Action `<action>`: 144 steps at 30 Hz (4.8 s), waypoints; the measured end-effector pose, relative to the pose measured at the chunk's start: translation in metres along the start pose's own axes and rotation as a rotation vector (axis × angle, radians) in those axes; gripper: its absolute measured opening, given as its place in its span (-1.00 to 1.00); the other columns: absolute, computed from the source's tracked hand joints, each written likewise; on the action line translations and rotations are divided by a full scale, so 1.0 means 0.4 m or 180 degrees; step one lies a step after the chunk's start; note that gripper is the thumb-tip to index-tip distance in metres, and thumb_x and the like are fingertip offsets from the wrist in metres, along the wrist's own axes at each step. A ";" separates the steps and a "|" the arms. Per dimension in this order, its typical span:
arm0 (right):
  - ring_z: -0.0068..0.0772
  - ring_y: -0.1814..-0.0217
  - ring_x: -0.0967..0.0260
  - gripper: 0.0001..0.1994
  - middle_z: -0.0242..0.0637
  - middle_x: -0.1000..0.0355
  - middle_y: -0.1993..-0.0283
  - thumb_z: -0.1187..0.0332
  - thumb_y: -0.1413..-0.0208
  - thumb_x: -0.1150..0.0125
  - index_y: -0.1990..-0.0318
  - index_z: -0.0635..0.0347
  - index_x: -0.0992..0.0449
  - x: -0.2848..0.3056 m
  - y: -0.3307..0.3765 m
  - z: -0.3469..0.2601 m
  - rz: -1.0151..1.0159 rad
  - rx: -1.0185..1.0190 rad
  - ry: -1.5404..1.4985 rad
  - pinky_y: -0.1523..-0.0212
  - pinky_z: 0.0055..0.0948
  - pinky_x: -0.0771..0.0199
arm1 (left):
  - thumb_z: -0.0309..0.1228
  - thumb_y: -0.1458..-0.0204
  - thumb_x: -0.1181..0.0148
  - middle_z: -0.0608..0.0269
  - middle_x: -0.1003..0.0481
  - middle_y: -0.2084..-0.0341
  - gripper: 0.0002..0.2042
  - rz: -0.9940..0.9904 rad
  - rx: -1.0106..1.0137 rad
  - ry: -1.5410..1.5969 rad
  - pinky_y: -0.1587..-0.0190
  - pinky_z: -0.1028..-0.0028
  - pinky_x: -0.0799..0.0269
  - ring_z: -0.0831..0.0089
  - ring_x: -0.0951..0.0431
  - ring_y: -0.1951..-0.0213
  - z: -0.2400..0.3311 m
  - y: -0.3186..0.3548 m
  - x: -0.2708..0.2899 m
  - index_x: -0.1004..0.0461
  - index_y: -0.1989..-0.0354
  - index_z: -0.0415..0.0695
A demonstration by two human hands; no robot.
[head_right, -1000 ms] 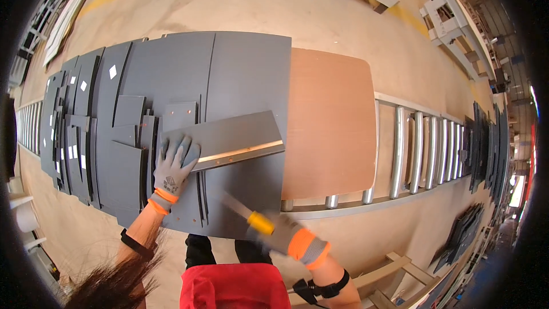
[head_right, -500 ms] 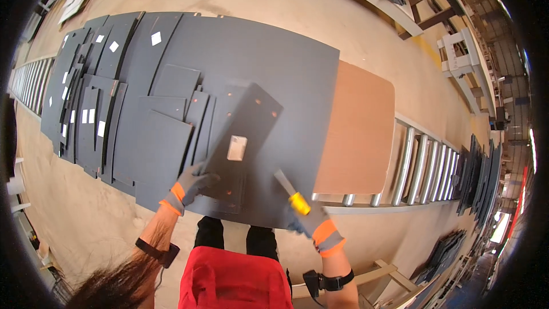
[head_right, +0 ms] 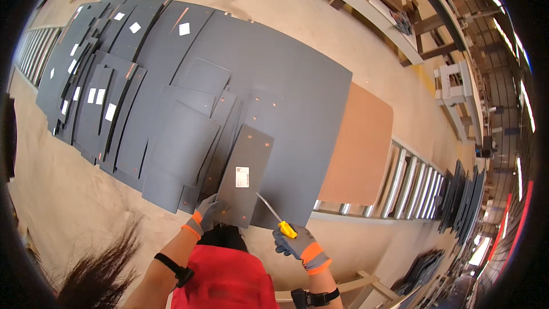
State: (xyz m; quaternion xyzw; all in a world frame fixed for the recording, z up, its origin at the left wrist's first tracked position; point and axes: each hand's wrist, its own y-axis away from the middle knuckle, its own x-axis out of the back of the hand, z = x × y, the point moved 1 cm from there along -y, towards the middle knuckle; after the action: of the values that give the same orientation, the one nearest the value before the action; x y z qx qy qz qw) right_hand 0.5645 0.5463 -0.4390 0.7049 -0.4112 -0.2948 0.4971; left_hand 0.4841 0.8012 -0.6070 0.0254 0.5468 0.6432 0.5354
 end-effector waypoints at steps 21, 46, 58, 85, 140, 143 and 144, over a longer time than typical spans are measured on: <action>-0.43 0.46 -0.51 -0.67 -0.30 -0.46 0.46 0.12 -0.07 -0.22 0.27 0.26 -0.50 -0.307 0.012 0.013 -0.1265 -0.0319 0.1501 0.51 -0.58 -0.45 | -0.30 -0.13 -0.06 0.14 -0.55 0.26 -0.74 0.1171 -0.0889 0.0268 0.15 0.44 -0.50 0.34 -0.58 0.24 0.030 0.274 0.178 -0.52 0.17 -0.23; -0.59 0.59 -0.23 -0.60 -0.46 -0.30 0.52 0.02 -0.14 -0.10 0.03 0.09 -0.33 -1.836 -0.025 -0.245 -0.2521 0.1244 0.2443 0.50 -0.52 -0.25 | -0.13 -0.21 -0.03 0.35 -0.29 0.78 -0.63 0.2667 -0.2358 0.1864 0.74 0.56 -0.15 0.58 -0.22 0.79 0.646 1.040 1.154 -0.46 0.10 -0.24; -0.53 0.48 -0.42 -0.62 -0.33 -0.43 0.39 0.22 -0.14 -0.13 -0.08 0.12 -0.33 -1.969 -0.189 -0.565 -0.1864 0.0794 0.1258 0.52 -0.56 -0.39 | -0.28 -0.12 -0.11 0.21 -0.48 0.25 -0.52 0.3052 -0.2228 0.1699 0.42 0.43 -0.51 0.42 -0.52 0.49 1.020 0.826 1.456 -0.21 -0.21 -0.10; -0.55 0.45 -0.43 -0.61 -0.38 -0.40 0.40 0.40 -0.15 -0.11 -0.13 0.23 -0.31 -2.085 -0.252 -0.922 0.0600 0.0764 -0.0709 0.47 -0.59 -0.44 | 0.05 -0.01 -0.14 -0.14 0.01 -0.33 -0.20 0.2940 -0.1001 -0.3776 -0.32 0.12 -0.01 0.03 0.04 -0.37 1.682 0.336 1.799 0.00 -0.36 -0.09; -0.59 0.08 -0.34 -0.62 -0.41 -0.43 0.11 0.27 -0.09 -0.28 -0.01 0.25 -0.43 -1.887 -0.700 -0.745 0.1284 0.1378 -0.1960 0.01 -0.59 -0.35 | -0.50 0.10 -0.29 0.10 -0.28 -0.19 -0.30 0.1412 -0.1538 -0.2926 -0.24 0.34 -0.23 0.24 -0.26 -0.21 1.469 0.210 1.512 -0.19 -0.31 -0.01; -0.62 0.02 -0.32 -0.62 -0.46 -0.40 0.06 0.28 -0.16 -0.20 -0.08 0.27 -0.40 -1.922 -0.682 -0.781 0.1106 0.1397 -0.1849 -0.05 -0.62 -0.27 | -0.61 0.05 -0.22 0.17 -0.26 -0.21 -0.31 0.1297 -0.1814 -0.2270 -0.23 0.40 -0.28 0.34 -0.29 -0.20 1.460 0.161 1.613 -0.15 -0.32 -0.04; -0.63 0.02 -0.32 -0.60 -0.45 -0.41 0.05 0.28 -0.16 -0.19 -0.11 0.28 -0.38 -1.923 -0.682 -0.780 0.1100 0.1397 -0.1761 -0.05 -0.62 -0.26 | -0.59 0.03 -0.22 0.17 -0.26 -0.21 -0.33 0.1101 -0.1655 -0.1928 -0.22 0.42 -0.28 0.34 -0.30 -0.19 1.464 0.151 1.622 -0.16 -0.31 -0.06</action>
State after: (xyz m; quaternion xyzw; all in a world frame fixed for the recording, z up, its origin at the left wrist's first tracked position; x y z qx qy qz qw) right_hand 0.5246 1.4065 -0.5877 0.6088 -0.6955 -0.2907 0.2473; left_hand 0.5303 1.6725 -0.6867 0.1685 0.1725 0.8032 0.5446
